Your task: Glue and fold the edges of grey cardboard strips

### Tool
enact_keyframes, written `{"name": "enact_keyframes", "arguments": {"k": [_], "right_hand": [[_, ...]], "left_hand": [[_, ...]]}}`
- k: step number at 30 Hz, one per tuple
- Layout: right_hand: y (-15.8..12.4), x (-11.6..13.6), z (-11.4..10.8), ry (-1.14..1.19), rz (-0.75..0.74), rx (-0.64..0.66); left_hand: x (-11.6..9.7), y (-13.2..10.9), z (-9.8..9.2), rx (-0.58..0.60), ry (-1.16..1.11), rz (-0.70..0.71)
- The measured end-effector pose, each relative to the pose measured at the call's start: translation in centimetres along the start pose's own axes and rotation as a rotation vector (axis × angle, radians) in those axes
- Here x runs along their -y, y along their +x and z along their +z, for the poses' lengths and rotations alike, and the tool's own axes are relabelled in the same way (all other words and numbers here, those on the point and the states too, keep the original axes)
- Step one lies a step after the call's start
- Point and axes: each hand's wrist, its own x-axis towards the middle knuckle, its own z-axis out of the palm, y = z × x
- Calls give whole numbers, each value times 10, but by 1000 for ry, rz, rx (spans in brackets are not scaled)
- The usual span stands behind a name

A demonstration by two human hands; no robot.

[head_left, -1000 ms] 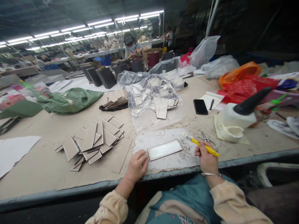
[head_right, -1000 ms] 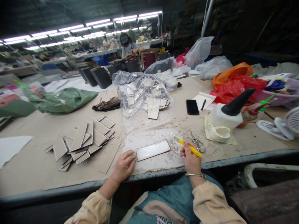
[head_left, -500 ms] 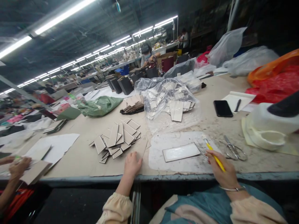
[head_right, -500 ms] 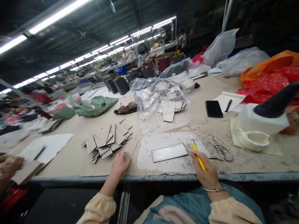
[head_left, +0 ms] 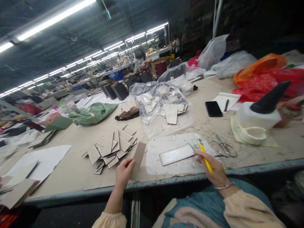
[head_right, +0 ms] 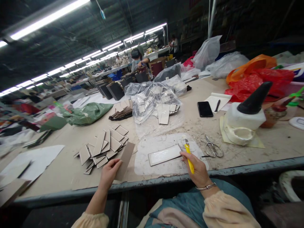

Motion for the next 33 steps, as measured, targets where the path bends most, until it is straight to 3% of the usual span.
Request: {"name": "enact_keyframes", "arguments": {"k": [3,7,11,13,15,18,24,33], "right_hand": [[5,15,4,46,10,68],[15,42,10,93,39,116],[17,52,8,69,-7,142],[16,46,5,31,-18,110],[17,35,1,-15,28,40],[25,19,-2,-69,149,-72],[43,6,7,-73,279,-102],[48,1,25,-78,354,11]], "left_hand": [[-26,-13,11,143,-159,126],[-62,-26,49,427,-203,338],[-80,-29,84,545,-252,431],[-80,-25,92,494,-256,429],[-73,-18,94,341,-226,471],[-54,-7,93,163,-132,646],[-22,-3,97,264,9,885],[-16,-5,103,290,35,963]]}}
